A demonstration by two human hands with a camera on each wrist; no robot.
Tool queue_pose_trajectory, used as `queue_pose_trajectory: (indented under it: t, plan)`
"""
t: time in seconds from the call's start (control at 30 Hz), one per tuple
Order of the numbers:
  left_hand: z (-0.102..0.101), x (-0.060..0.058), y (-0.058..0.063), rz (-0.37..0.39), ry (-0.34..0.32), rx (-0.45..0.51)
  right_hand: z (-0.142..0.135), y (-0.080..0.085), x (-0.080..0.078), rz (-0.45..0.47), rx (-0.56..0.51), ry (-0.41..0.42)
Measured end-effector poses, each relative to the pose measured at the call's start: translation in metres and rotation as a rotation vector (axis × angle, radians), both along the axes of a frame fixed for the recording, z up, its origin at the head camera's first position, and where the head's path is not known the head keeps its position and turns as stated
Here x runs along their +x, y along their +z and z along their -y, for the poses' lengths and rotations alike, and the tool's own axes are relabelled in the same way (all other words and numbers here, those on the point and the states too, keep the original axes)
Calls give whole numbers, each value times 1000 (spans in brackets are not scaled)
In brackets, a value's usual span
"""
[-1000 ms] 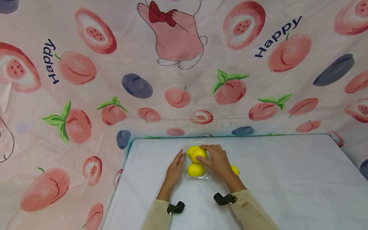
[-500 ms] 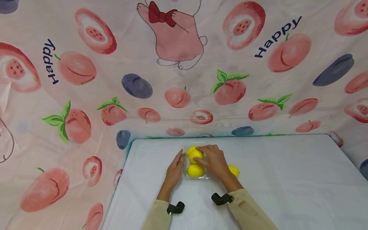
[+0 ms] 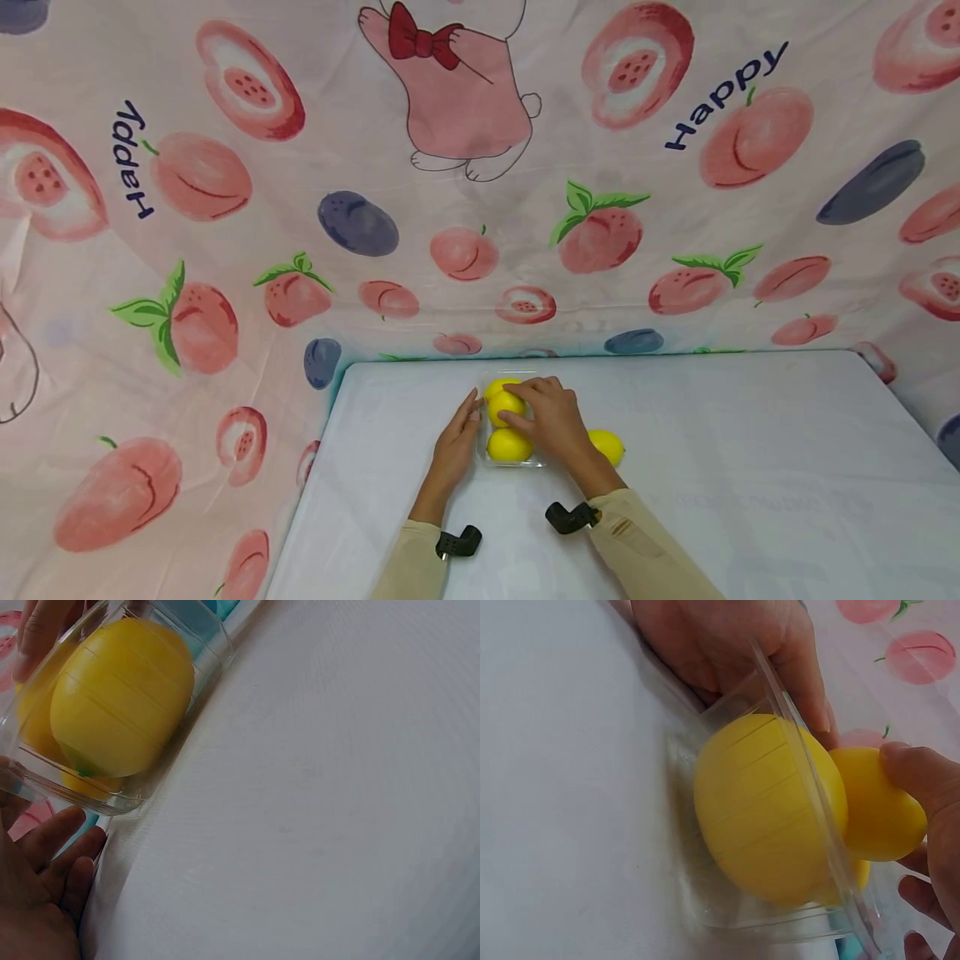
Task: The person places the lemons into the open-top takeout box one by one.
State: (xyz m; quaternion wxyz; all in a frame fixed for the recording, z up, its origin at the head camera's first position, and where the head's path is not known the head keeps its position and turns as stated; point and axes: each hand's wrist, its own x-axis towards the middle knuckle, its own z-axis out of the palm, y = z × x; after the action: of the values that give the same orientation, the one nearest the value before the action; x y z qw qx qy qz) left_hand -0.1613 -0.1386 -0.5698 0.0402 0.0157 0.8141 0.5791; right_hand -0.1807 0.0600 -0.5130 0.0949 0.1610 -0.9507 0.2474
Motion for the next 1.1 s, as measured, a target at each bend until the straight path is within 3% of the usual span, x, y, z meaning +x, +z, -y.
queue_pose_trajectory:
  t: [0.73, 1.1]
  plan:
    - [1, 0, 0, -17, 2, 0, 13, -8, 1, -69, 61, 46]
    - [1, 0, 0, -11, 15, -12, 13, -14, 0, -60, 85, 38]
